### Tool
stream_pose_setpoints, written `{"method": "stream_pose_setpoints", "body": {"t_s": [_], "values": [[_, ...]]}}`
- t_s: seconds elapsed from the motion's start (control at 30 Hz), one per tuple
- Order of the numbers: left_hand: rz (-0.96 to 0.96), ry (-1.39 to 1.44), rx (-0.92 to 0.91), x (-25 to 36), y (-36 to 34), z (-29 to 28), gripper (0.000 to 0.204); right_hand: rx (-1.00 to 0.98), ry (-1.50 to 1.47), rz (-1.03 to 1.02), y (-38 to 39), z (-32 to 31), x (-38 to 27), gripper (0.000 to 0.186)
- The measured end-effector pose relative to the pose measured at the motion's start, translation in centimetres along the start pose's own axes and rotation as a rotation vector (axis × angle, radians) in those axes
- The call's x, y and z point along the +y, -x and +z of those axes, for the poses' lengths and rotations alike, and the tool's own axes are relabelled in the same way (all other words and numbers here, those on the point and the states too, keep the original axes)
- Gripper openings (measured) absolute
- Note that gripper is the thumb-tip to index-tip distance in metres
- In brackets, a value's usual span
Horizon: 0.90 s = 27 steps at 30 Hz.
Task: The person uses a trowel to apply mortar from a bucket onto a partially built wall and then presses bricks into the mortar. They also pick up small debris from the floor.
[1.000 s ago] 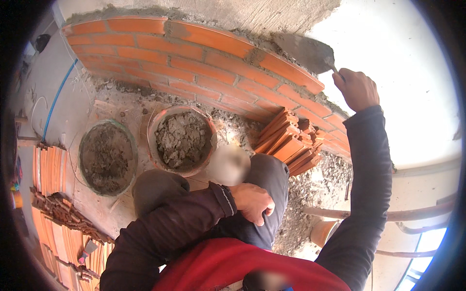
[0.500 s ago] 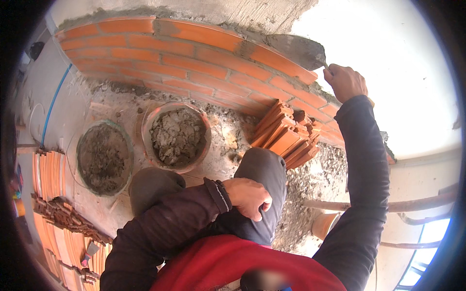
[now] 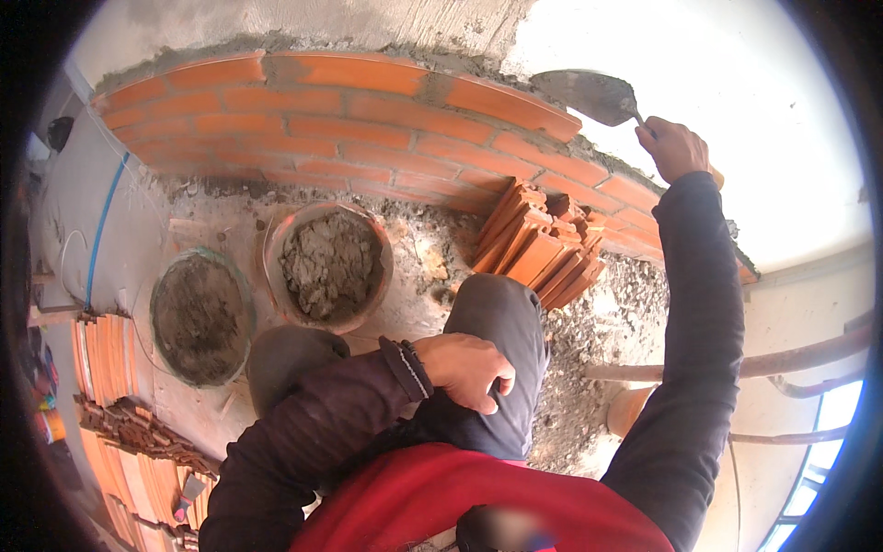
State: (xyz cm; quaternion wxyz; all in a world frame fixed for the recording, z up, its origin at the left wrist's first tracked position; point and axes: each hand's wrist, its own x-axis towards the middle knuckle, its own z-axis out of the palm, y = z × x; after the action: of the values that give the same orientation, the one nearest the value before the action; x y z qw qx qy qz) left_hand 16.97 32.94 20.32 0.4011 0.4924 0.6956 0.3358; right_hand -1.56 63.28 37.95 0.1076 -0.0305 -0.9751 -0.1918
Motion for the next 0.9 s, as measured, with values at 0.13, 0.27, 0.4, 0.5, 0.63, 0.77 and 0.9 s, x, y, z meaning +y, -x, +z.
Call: {"method": "stream_pose_setpoints", "body": {"t_s": [0.13,0.27,0.4,0.5,0.63,0.77,0.9], "values": [[-0.027,-0.001,0.021,-0.1,-0.1,0.3,0.038,0.131,-0.101,0.054,2.3,-0.6,0.5,0.033],[-0.050,0.030,-0.016,0.7,0.0,-0.3,0.040,0.078,-0.348,-0.052,4.9,0.2,-2.6,0.032],[-0.017,0.067,-0.019,1.2,0.1,0.2,0.041,-0.258,-0.690,-0.383,6.8,5.7,-9.6,0.042],[0.010,0.103,-0.028,1.4,0.6,1.1,0.042,-0.550,-0.626,-0.613,8.2,6.2,-17.7,0.047],[0.109,0.046,-0.031,2.8,1.0,1.7,0.043,-0.746,-0.662,-0.845,9.3,11.4,-23.9,0.051],[0.219,-0.027,0.036,3.3,1.8,2.2,0.043,-0.804,-0.577,-0.873,10.6,15.9,-25.7,0.055],[0.210,-0.043,0.040,3.6,3.3,1.9,0.040,-0.848,-0.381,-0.683,10.6,15.5,-22.3,0.055]]}}
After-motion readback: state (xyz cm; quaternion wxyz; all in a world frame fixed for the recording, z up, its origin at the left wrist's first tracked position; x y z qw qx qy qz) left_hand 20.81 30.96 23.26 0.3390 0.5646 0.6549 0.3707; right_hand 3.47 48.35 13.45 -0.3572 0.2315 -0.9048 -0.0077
